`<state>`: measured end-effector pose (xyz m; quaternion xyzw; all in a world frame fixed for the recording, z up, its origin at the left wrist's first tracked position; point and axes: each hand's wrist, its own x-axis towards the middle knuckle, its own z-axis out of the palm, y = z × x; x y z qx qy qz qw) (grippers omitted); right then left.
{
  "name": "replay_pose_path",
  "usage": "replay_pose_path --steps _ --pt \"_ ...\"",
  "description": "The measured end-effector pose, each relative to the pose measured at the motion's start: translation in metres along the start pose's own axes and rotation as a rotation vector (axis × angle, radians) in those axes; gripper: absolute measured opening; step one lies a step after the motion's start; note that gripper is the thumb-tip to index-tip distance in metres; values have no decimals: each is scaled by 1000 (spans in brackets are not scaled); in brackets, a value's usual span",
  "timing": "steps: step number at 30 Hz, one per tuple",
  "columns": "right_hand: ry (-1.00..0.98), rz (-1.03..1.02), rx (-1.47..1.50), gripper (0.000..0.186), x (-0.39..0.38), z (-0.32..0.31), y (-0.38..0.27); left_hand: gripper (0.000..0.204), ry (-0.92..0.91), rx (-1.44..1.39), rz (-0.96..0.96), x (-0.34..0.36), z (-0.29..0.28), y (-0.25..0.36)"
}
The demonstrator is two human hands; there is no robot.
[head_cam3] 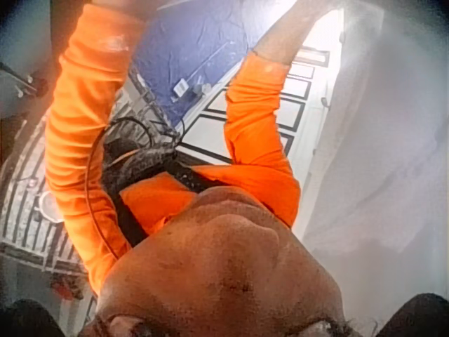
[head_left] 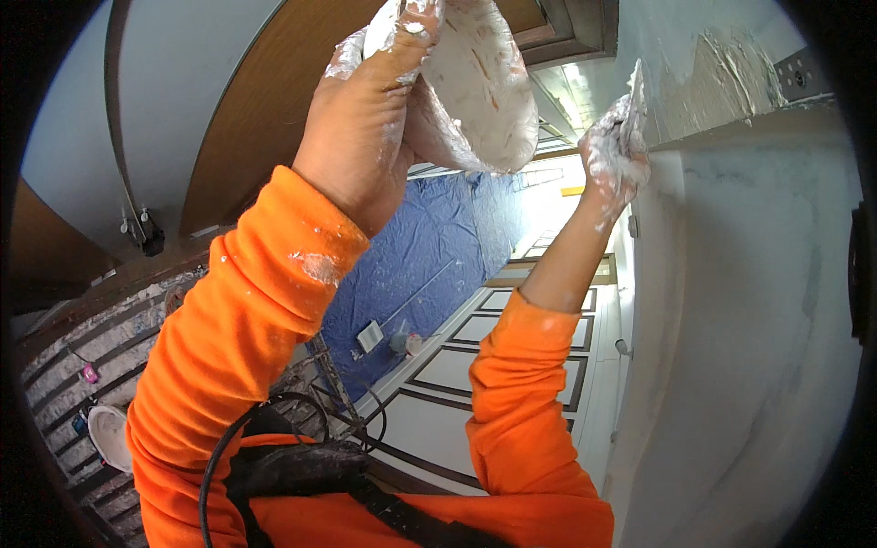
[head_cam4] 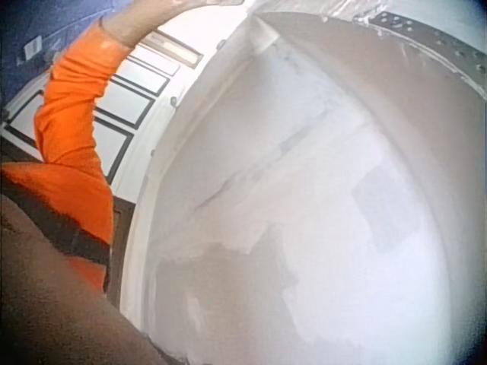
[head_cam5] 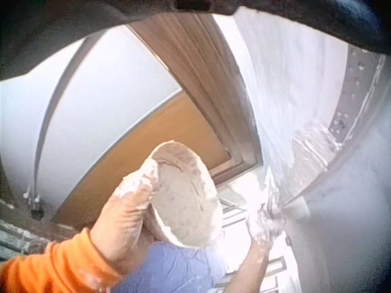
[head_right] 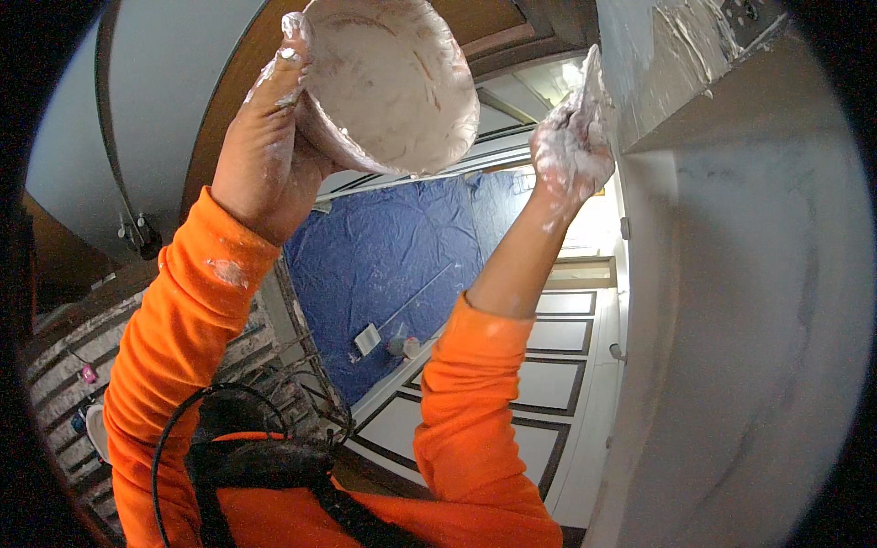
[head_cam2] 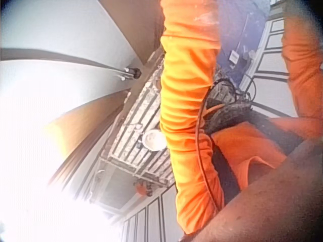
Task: The person applies drywall compound to the corner of a wall and ceiling using a putty knife, repeatedly scooping material from a small bowl held in one hand and spreading it along the joint.
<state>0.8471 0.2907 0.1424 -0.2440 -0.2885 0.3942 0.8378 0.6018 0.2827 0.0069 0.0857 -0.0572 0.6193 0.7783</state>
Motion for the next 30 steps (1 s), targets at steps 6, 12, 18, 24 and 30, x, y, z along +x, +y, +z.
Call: replay_pose_path --steps 6,12,18,24,30 --pt "-225 247 288 47 22 14 -17 49 -43 10 0 2 1 1" --pt "-161 231 196 42 -2 26 -37 49 -43 2 12 7 3 -1" --pt "-105 415 181 39 -38 41 -79 42 -40 -64 0 7 8 -9" --pt "-280 333 91 46 -109 44 -79 46 -20 -73 10 6 10 1" --pt "-348 467 167 48 -136 87 25 52 -18 86 40 0 4 19"
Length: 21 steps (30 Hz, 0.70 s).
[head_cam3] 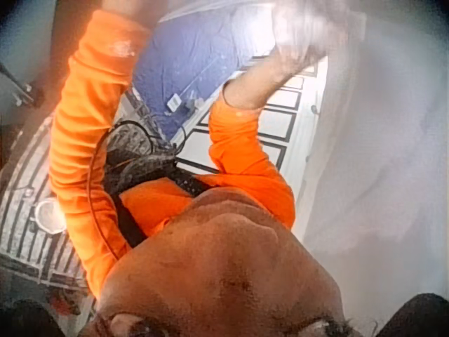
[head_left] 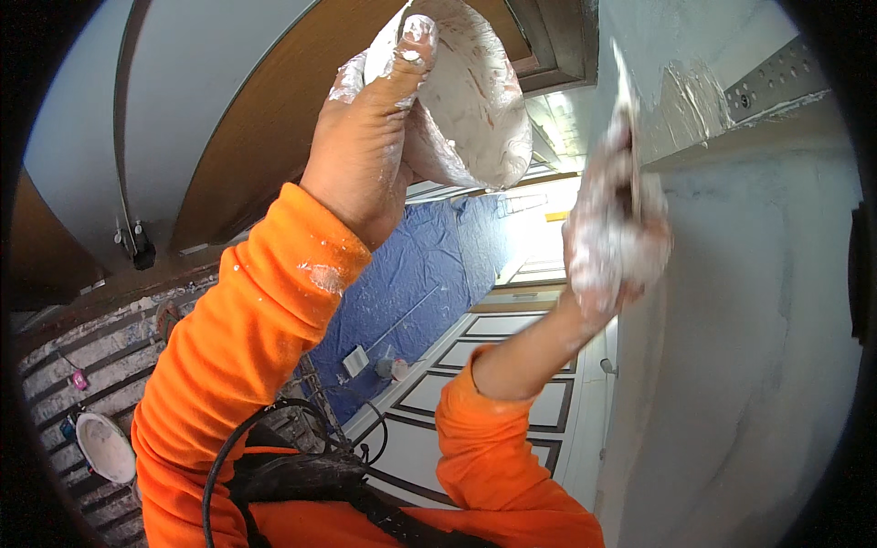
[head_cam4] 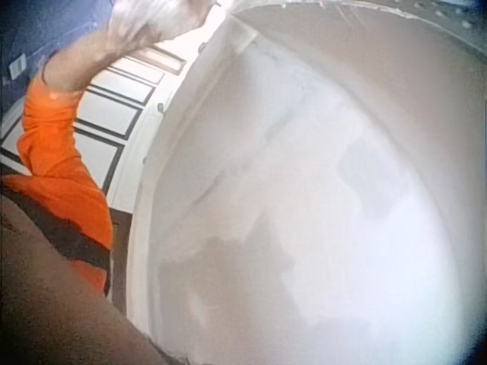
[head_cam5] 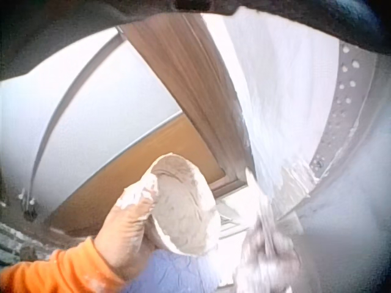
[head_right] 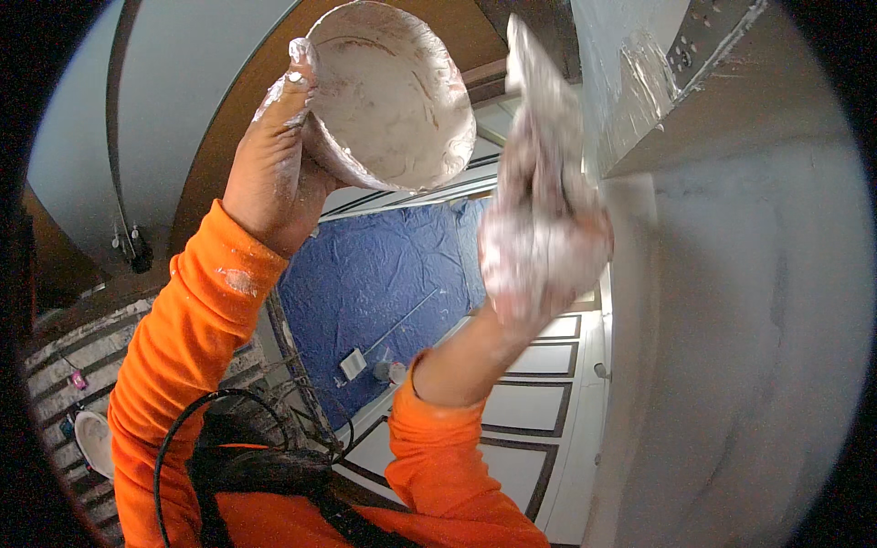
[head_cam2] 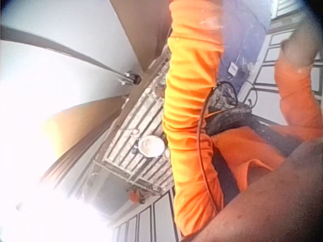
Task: The person applies drywall compound to the corner of a wall and ceiling using a putty knife, repeatedly scooping material from a small bowl held in one hand and spreading it along the joint.
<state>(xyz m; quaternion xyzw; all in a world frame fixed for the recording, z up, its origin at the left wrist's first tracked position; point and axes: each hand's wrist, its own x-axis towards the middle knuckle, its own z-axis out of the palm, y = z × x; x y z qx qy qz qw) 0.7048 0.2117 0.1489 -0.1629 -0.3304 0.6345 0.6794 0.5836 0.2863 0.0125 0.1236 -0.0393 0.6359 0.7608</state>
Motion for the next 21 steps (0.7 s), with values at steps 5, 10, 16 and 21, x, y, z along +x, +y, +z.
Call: replay_pose_path --steps 5,10,16,21 --pt "-106 31 109 49 49 14 4 50 19 -127 9 -9 -10 26" --pt "-213 67 140 48 44 30 3 51 9 -98 61 -14 -3 36" --pt "-36 127 -60 49 27 65 -35 49 -53 -106 62 -9 21 31" --pt "-93 226 18 48 21 58 -59 47 -33 -124 36 -3 33 22"
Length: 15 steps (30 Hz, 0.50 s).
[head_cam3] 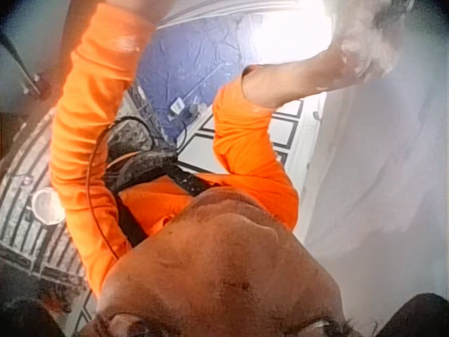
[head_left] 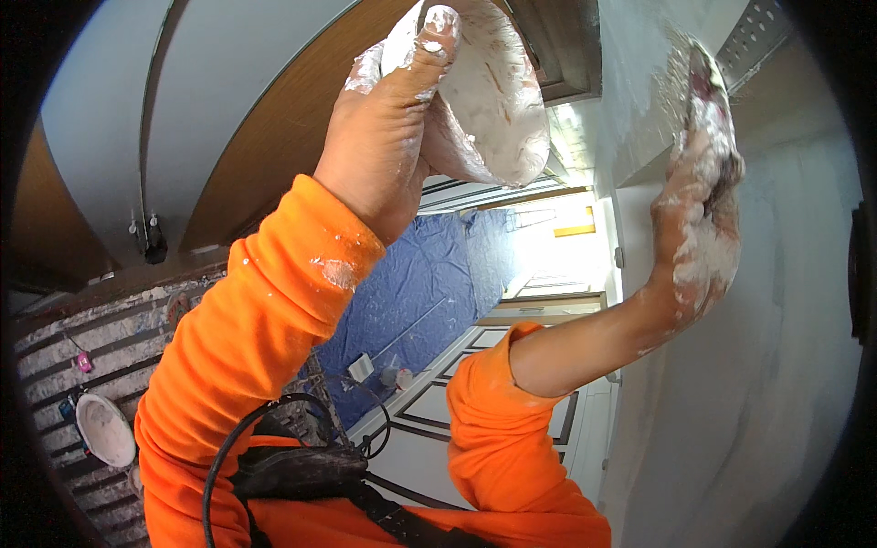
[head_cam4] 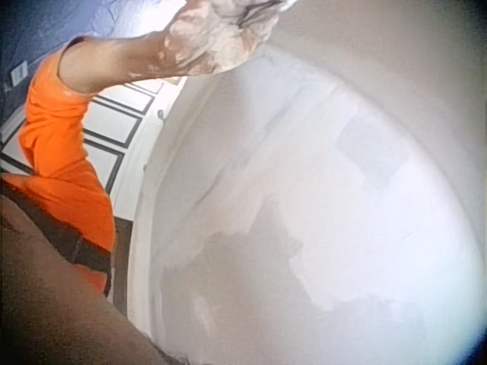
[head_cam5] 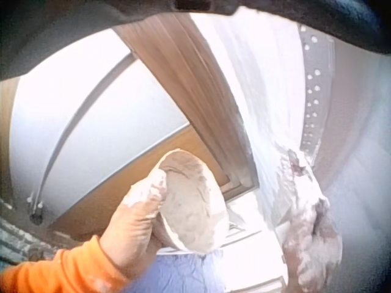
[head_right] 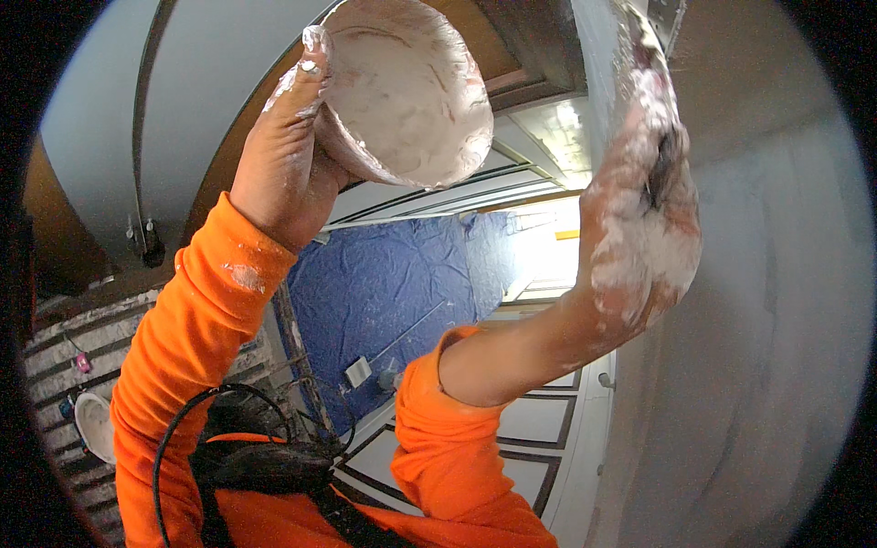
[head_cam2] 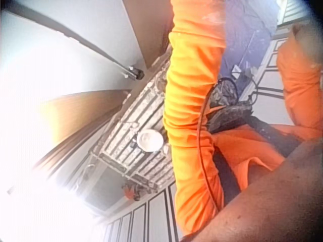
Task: The person applies drywall compound to the corner of a wall and ceiling using a putty knife, repeatedly scooping material from a small bowl held in one hand and spreading it along the joint.
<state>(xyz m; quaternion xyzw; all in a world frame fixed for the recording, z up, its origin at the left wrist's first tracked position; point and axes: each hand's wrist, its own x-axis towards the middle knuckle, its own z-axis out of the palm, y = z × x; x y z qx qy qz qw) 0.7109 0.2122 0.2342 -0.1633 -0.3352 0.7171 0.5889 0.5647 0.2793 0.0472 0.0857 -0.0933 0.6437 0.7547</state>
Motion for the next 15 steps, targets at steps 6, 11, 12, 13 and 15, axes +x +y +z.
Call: replay_pose_path --steps 6,11,12,13,15 --pt "-124 -165 43 46 -27 -1 38 51 41 23 28 -2 2 -5" --pt "54 -312 -29 46 -22 -47 39 53 72 54 26 -4 5 3" --pt "39 -231 22 43 -6 -65 36 54 66 69 21 -3 0 6" --pt "28 -161 58 41 10 -79 30 54 52 71 4 -1 -2 7" --pt "119 -292 -31 38 49 -95 26 55 54 70 -5 -1 -9 8"
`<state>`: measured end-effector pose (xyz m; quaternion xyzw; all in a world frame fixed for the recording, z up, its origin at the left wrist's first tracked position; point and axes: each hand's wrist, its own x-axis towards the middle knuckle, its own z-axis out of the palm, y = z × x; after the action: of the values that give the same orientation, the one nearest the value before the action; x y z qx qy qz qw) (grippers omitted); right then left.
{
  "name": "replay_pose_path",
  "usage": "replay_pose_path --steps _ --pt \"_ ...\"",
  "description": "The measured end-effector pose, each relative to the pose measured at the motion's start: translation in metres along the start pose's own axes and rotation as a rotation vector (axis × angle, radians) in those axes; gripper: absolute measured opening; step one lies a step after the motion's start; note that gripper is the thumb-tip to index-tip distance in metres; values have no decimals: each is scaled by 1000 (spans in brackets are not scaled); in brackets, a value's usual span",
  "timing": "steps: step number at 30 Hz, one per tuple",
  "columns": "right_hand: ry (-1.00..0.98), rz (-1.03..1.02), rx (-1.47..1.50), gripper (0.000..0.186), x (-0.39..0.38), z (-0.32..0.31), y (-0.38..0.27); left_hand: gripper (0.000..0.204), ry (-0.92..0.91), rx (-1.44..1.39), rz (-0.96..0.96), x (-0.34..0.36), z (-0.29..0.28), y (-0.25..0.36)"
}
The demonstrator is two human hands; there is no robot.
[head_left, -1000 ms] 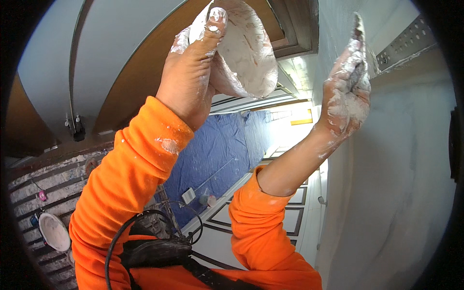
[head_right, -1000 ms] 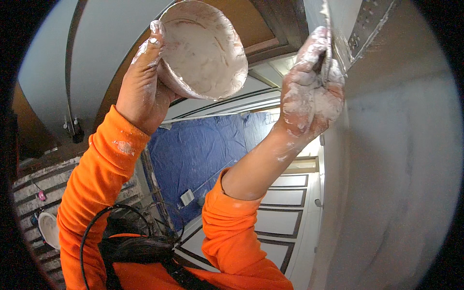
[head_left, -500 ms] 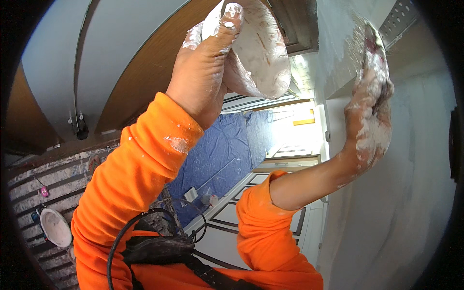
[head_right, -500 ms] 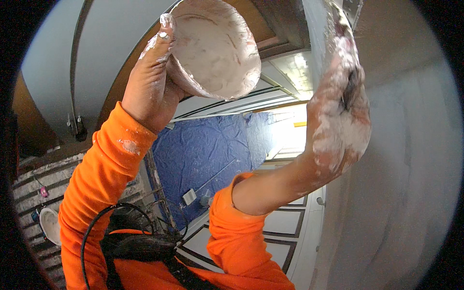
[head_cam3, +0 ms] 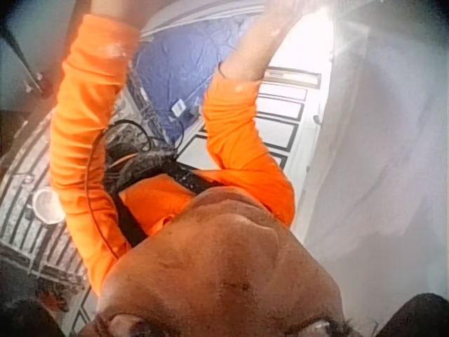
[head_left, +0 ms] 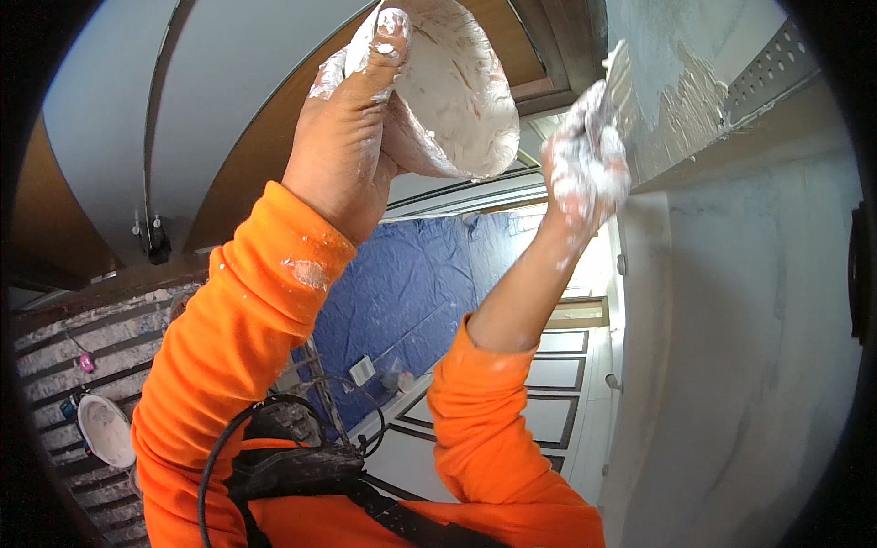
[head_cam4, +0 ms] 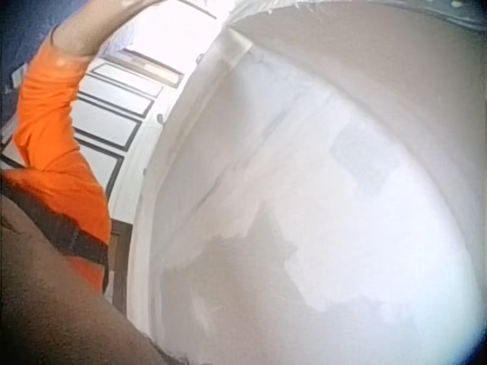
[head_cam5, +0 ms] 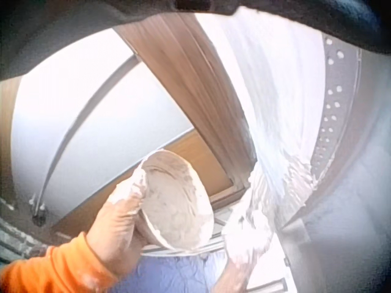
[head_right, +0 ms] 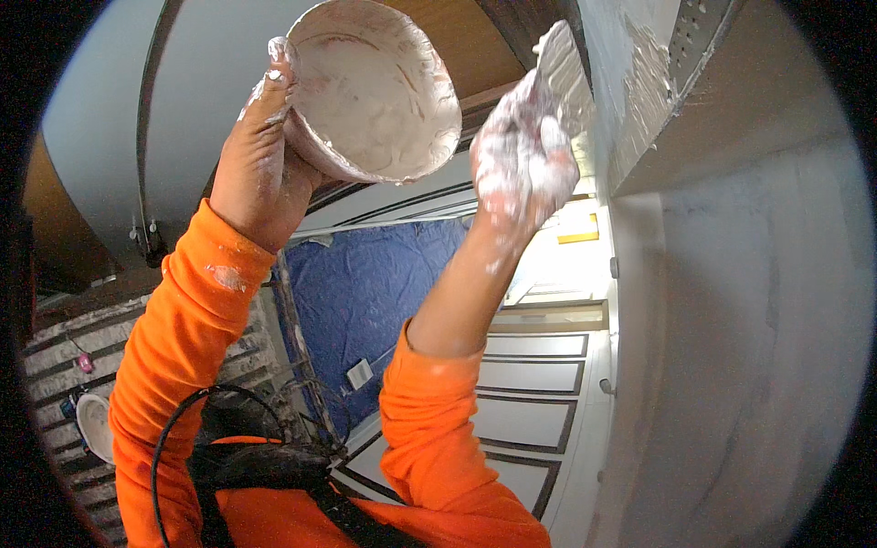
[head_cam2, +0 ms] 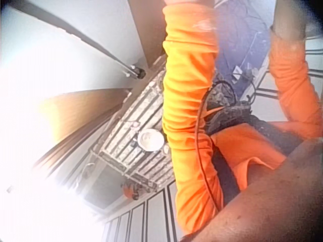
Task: The person applies drywall compound to the corner of a wall and ceiling using a putty knife, repeatedly scooping material from a small bowl held in one hand and spreading it along the joint.
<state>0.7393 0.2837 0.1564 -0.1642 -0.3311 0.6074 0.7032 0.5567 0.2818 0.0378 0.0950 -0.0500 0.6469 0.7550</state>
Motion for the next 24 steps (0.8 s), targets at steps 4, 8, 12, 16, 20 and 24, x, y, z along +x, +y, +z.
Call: replay_pose_path --steps 4,8,12,16,20,24 --pt "87 -136 85 33 14 25 14 56 28 -5 25 3 -6 2" --pt "-90 -22 138 35 -2 32 7 56 -17 -7 15 3 -5 5" --pt "-89 11 175 39 -27 44 3 61 -17 165 71 4 2 1" --pt "-120 82 141 46 -56 58 -18 54 -53 34 34 1 4 3" --pt "-93 108 81 55 -85 94 -21 60 -40 151 69 0 4 4" --pt "-173 -23 33 59 -105 75 -21 57 -37 106 16 -6 7 9"
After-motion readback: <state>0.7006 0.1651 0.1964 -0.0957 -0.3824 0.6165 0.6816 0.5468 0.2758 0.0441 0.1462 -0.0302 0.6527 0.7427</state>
